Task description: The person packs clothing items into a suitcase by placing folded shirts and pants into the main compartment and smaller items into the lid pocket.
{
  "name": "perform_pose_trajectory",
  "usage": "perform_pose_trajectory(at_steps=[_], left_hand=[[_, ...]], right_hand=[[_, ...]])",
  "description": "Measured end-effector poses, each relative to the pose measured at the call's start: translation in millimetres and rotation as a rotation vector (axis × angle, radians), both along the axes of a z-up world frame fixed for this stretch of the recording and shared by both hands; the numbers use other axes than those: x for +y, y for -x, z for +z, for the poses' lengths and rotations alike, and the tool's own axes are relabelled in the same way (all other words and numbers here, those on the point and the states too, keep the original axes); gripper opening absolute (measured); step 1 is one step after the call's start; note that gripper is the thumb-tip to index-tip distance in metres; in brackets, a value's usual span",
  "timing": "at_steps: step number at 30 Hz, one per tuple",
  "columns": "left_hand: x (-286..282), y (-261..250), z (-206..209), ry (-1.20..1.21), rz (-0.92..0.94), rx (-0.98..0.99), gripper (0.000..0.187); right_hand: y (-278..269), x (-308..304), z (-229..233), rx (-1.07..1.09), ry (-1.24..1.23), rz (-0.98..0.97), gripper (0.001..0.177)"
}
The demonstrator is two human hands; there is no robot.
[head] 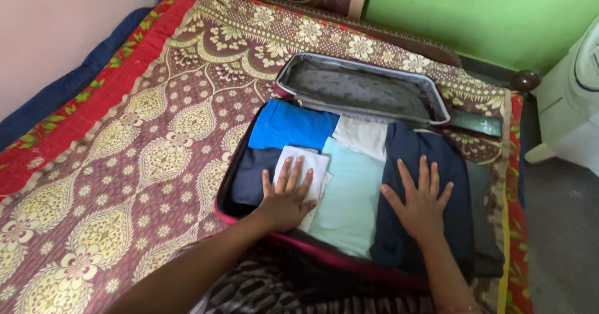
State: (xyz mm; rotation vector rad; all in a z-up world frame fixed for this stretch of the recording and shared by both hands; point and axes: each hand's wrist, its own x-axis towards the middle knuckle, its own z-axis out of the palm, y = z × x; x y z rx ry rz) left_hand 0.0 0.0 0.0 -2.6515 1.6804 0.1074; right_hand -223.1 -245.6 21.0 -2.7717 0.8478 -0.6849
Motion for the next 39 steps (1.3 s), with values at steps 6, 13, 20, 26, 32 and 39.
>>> perform_pose_trajectory(at_steps=[6,13,20,26,32,39], left_hand=[[-54,-102,58,0.657,0.181,0.115,0.036],[-160,-312,10,0.720,0.794,0.222,0.065],[-220,-395,-76,0.519,1.006,1.221,0.048],[-191,-366,-71,1.109,0.750,1.162,0.025],[-140,-292,21,1.458,0.347,1.305,0.018],[-88,-221,104,1.355,0.228,1.024,0.044]], right_hand=[[6,10,12,-0.035,-0.058,-0.001,0.071],[18,21,22,-0.052,-0.127,0.001,0.063],[26,14,9,-0.021,-0.037,0.006,0.066],[28,28,16,-0.023,-0.087,-0.021,0.067],[20,20,17,-0.032,-0.085,-0.026,0.062],[13,17,19,-0.116,-0.015,-0.019,0.060]])
